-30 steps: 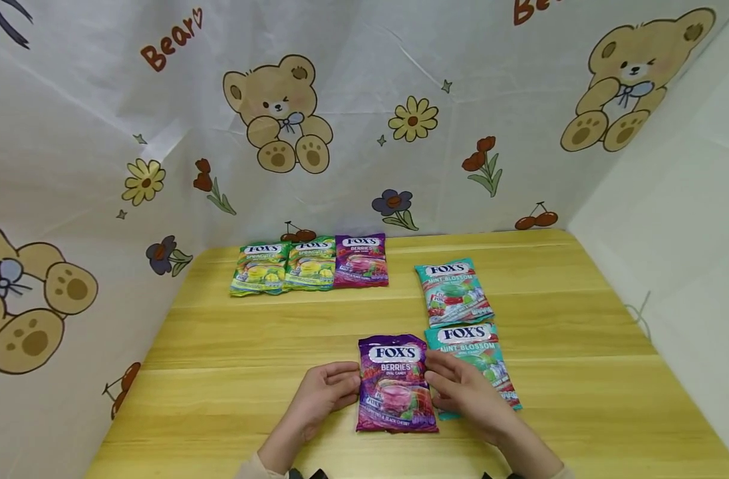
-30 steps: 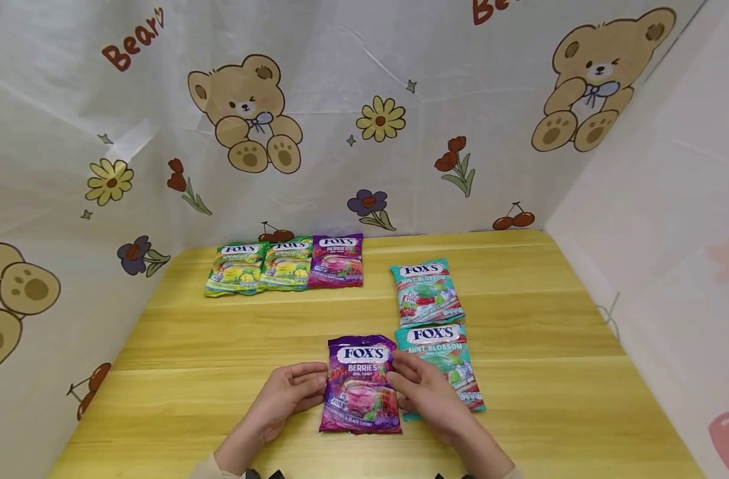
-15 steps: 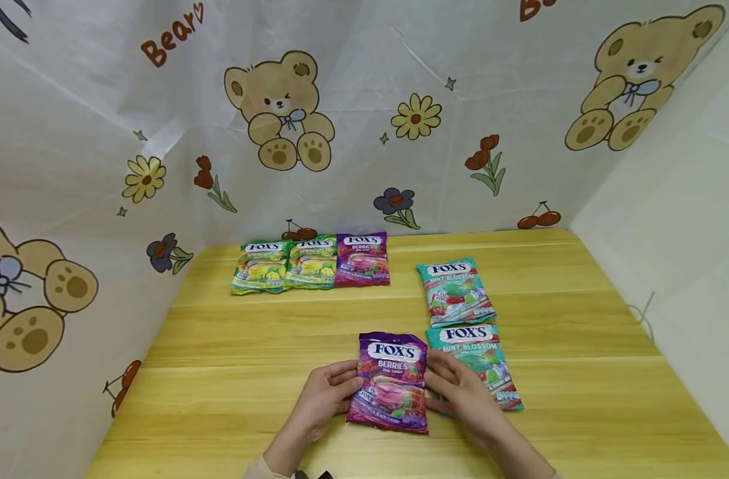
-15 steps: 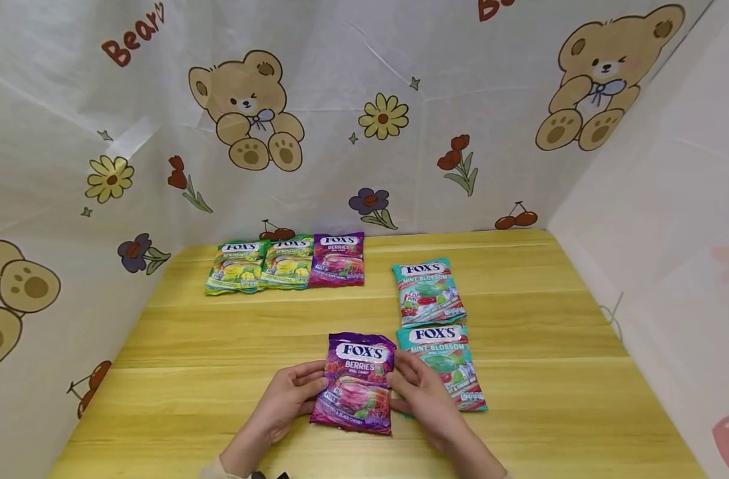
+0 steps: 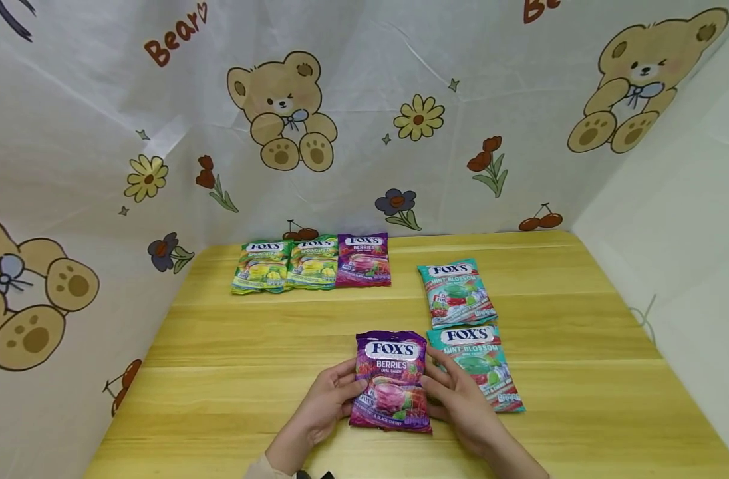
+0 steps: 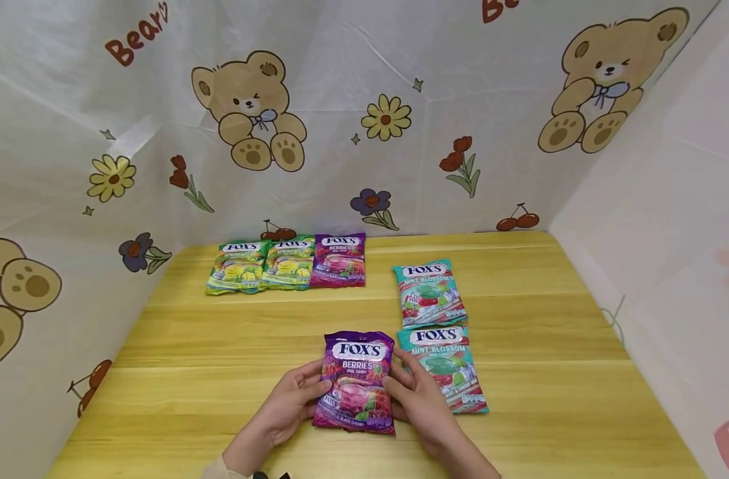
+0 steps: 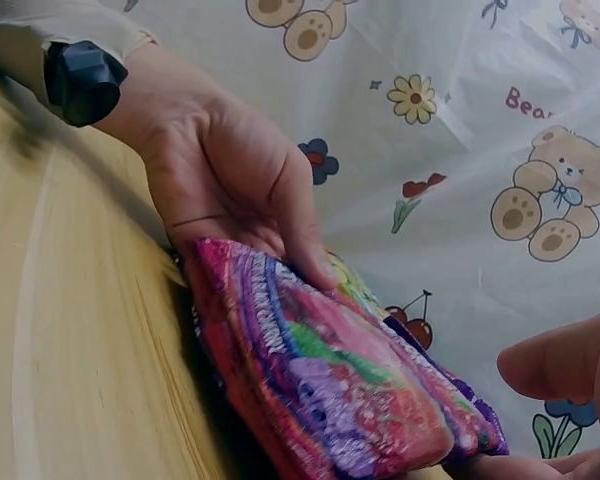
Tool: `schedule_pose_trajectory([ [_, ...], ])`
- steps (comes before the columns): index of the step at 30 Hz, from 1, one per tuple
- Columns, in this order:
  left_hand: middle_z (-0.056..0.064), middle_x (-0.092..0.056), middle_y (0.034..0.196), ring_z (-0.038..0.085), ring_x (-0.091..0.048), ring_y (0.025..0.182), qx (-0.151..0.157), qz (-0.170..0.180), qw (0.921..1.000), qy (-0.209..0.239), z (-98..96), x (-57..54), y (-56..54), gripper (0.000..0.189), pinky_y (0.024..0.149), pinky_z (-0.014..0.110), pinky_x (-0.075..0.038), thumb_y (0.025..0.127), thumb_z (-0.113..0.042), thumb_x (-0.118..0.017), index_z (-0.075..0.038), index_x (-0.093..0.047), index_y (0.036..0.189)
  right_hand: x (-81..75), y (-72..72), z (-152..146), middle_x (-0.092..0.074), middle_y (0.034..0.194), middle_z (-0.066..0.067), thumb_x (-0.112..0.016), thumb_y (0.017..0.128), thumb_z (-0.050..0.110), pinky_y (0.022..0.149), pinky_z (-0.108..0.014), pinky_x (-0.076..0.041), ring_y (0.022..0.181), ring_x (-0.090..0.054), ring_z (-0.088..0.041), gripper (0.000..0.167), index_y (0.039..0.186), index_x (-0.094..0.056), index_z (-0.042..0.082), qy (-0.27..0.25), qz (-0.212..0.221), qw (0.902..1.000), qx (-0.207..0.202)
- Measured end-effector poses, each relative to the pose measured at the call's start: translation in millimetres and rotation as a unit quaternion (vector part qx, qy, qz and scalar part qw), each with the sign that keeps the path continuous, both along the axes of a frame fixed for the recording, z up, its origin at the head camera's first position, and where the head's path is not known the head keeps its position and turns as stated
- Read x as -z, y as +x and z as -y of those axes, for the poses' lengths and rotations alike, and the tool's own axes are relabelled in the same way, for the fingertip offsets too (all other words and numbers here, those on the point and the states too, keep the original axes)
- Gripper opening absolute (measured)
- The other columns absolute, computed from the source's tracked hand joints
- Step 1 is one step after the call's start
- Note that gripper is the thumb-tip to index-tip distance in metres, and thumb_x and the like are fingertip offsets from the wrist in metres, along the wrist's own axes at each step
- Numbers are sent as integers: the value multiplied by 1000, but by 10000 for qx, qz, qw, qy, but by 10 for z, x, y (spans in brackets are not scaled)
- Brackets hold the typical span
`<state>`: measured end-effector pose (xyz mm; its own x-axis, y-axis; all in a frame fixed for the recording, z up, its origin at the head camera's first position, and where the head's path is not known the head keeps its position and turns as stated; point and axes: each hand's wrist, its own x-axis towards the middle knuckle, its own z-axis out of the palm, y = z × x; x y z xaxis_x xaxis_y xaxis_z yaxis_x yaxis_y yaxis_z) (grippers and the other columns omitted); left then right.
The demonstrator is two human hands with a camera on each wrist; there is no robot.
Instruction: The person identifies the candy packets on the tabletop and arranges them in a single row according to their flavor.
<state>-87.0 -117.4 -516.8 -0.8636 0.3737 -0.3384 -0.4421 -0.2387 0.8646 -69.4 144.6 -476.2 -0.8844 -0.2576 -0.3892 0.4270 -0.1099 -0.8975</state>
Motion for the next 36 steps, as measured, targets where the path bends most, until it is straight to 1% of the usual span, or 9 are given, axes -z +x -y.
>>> schedule_pose_trajectory([
  [3,22,-67,134,24,-75,102,1,35,10000,74,-6,9,-13,62,90,42,-63,101,-6,-63,3,-37,157,-7,4,1,-19,170,-21,-57,107,20,100,-51,-58,141,-48,-44,70,165,-18,14,-81,5,10000,-7],
  [7,21,-66,136,24,-75,104,38,-12,9999,125,-14,11,-41,62,91,42,-62,102,-9,-62,3,-36,157,-16,1,-8,-20,168,-25,-56,107,18,102,-48,-57,139,-52,-41,71,165,-16,8,-255,-34,9997,5],
  [12,22,-60,144,26,-74,108,98,-108,9997,185,-44,-20,-111,63,92,43,-62,103,-11,-62,1,-34,159,-25,-20,4,-38,157,-33,-57,106,19,108,-41,-53,133,-58,-32,74,162,-15,-4,-157,-6,9998,135],
  [17,22,-59,145,25,-74,107,75,-122,9997,186,-74,-51,-209,63,91,42,-62,103,-10,-63,-1,-36,159,-16,-83,47,-56,145,-29,-60,104,17,108,-35,-53,129,-62,-28,77,161,-14,-7,-55,-16,9996,285],
  [20,23,-58,146,24,-74,107,62,-127,9997,187,-101,-53,-262,62,91,42,-62,103,-9,-62,-1,-35,159,-13,-142,52,-58,144,-26,-61,104,14,105,-31,-55,125,-65,-24,76,162,-14,-5,-116,-38,9994,317],
  [22,23,-57,147,24,-73,109,46,-123,9997,203,-124,-56,-299,62,92,42,-62,103,-9,-62,-1,-35,159,-24,-180,48,-54,149,-25,-60,104,14,106,-31,-54,128,-63,-23,77,163,-13,-3,-120,-35,9995,288],
  [26,22,-57,148,21,-72,110,-13,-93,9998,173,-174,-90,-391,62,92,41,-62,104,-10,-61,-2,-35,159,-40,-258,2,-49,154,-25,-58,106,17,107,-29,-53,130,-61,-22,82,165,-3,3,-176,-92,9998,65],
  [29,21,-58,147,20,-73,108,-32,-111,9999,124,-200,-128,-481,60,91,39,-62,104,-10,-61,-4,-37,159,-38,-336,-33,-50,154,-25,-57,107,19,103,-29,-56,124,-64,-19,84,166,1,6,-163,-167,9997,-43],
  [36,17,-64,141,15,-71,105,-81,-107,9996,238,-266,-189,-694,60,89,33,-63,104,-12,-61,-8,-38,159,-29,-538,-75,-43,159,-23,-58,107,20,100,-27,-57,119,-66,-14,86,167,4,13,-279,-150,9995,66],
])
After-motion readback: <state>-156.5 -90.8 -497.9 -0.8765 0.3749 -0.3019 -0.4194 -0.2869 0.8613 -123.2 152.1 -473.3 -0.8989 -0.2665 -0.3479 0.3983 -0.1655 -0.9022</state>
